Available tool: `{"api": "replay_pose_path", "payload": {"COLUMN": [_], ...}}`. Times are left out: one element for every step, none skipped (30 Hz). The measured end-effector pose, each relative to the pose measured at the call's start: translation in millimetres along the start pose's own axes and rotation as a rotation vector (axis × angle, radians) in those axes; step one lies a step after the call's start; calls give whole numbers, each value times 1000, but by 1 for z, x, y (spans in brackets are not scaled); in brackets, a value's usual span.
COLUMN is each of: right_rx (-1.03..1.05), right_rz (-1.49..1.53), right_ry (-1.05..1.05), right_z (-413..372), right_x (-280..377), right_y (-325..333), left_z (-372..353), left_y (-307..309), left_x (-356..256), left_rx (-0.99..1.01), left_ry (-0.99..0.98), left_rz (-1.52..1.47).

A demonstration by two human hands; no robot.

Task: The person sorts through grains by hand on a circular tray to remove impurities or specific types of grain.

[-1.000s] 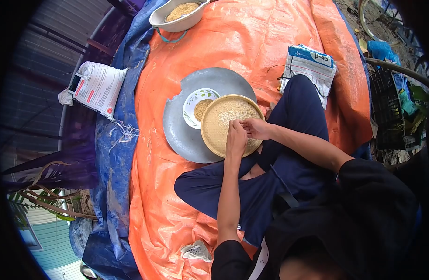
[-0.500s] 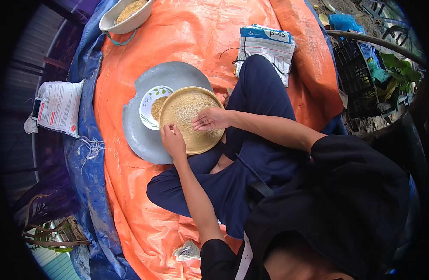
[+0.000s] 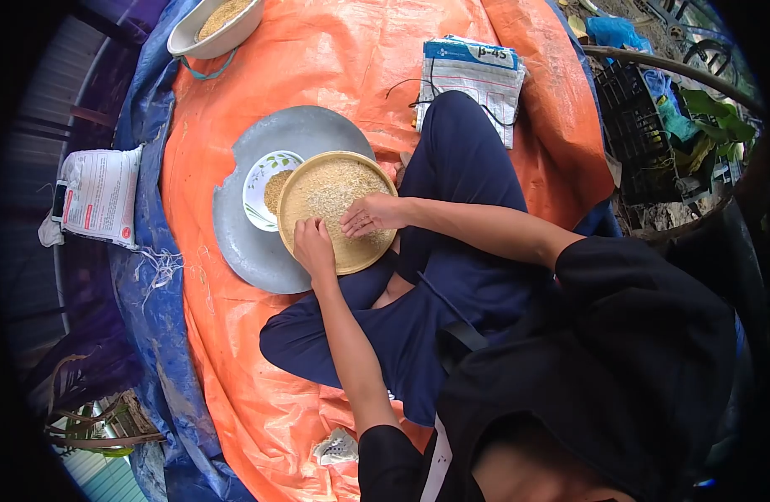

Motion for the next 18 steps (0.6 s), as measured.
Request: {"api": "replay_pose_path", "payload": {"right_rx": [-2,-3,-4,-9,-15,-20,-17,-15,-12,-18,-24,-29,-31,-33,-36,-34,-32,-29], "right_rz": [-4,-9,-14,-15,-17,-18,-22,-27,-33,-30,-26,-21,-25,-29,-35,-35,-35,-36], "right_ry": [-2,-4,-8,-11,-14,-17,-11,-4,2,5,7,10,8,6,4,4,4,5], "right_z": [0,0,0,0,0,0,0,0,0,1,1,1,2,1,1,1,2,2], "right_x": [0,0,0,-1,-1,-1,-1,-1,0,0,0,0,0,-1,-1,-1,-1,-1], "right_y": [0,-1,-1,-1,-1,0,-1,-1,0,1,1,1,1,2,3,4,4,3], "left_z": [0,0,0,0,1,0,-1,-1,-1,1,1,2,3,4,4,4,4,4], "left_y": [-1,-1,-2,-3,-3,-4,-4,-5,-6,-5,-5,-4,-2,-2,-3,-3,-4,-4], "left_x": [-2,-3,-5,-8,-10,-9,-9,-9,-6,-3,1,2,4,5,7,9,10,9], "left_rx": [3,6,12,18,23,8,-7,-22,-43,-63,-83,-37,9,56,57,57,56,48], "left_ry": [-15,-29,-51,-74,-96,-100,-104,-107,-85,-63,-42,-4,33,70,75,81,86,78], "left_rz": [14,27,59,91,123,117,110,103,49,-6,-60,-131,-202,-273,-285,-297,-309,-331]}}
Point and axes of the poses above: each hand's wrist, its own z-axis towards the middle knuckle, its own y-axis out of the back of the hand, x = y × z, the point moved 5 cm from there along z, towards the middle knuckle
